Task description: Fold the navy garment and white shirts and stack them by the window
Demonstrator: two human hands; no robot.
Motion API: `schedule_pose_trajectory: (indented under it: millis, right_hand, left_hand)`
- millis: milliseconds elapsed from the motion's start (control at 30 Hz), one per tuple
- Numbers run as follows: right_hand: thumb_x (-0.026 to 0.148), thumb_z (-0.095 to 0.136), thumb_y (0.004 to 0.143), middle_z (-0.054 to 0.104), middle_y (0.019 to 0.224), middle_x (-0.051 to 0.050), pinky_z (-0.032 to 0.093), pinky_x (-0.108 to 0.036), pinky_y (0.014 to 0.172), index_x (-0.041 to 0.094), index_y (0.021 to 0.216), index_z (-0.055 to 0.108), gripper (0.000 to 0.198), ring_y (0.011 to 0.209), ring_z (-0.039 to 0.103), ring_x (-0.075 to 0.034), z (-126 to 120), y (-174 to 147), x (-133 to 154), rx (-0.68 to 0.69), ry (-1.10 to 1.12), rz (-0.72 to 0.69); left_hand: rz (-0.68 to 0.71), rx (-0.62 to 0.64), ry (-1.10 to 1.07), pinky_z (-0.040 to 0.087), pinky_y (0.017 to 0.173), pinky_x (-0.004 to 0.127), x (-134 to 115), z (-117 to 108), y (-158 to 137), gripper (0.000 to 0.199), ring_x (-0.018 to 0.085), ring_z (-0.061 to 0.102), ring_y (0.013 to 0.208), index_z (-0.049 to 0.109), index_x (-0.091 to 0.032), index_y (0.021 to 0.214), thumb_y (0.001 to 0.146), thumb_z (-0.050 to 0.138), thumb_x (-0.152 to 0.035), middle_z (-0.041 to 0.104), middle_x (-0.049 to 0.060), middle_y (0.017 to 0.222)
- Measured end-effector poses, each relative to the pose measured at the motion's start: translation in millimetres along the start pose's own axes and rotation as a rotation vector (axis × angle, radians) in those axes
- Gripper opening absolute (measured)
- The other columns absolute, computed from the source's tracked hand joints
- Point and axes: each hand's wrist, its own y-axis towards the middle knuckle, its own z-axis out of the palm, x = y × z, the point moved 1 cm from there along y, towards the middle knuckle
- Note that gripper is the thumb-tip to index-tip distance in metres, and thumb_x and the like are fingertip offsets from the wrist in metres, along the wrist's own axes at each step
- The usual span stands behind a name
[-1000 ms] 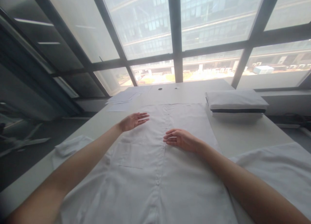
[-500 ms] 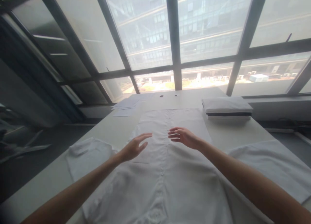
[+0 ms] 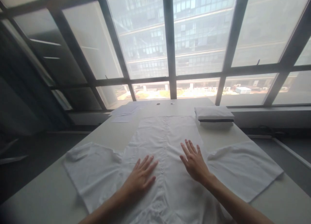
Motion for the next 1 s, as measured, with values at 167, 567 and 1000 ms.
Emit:
schedule_pose_trajectory:
  millis: [167,567,1000]
  right_hand:
    - [0.054,0.051,0.097,0.027,0.166,-0.012,-0.001,-0.063,0.122,0.025,0.153,0.046,0.063,0.156,0.014,-0.034,11,-14,34,0.137,0.075,0.027]
    - [0.06,0.037,0.097,0.068,0.126,-0.015,0.046,-0.052,0.108,0.022,0.111,0.063,0.048,0.122,0.065,-0.025,49,68,49,0.109,1.657,0.502]
    - [0.062,0.038,0.09,0.06,0.141,-0.01,0.047,-0.051,0.107,0.029,0.12,0.061,0.05,0.133,0.056,-0.023,15,80,5,-0.355,1.616,0.451]
  left_hand:
    - [-0.017,0.006,0.0,0.029,0.118,0.061,0,2,1,0.059,0.034,0.031,0.15,0.035,-0.035,0.158,0.102,0.046,-0.048,0.033,0.006,0.165]
    - [0.008,-0.057,0.03,0.03,0.118,0.057,3,8,1,0.057,0.032,0.036,0.148,0.038,-0.035,0.157,0.102,0.046,-0.048,0.04,0.006,0.161]
    - [0.033,-0.125,0.059,0.033,0.117,0.057,7,17,0,0.057,0.033,0.039,0.146,0.037,-0.036,0.157,0.102,0.047,-0.047,0.042,0.007,0.16]
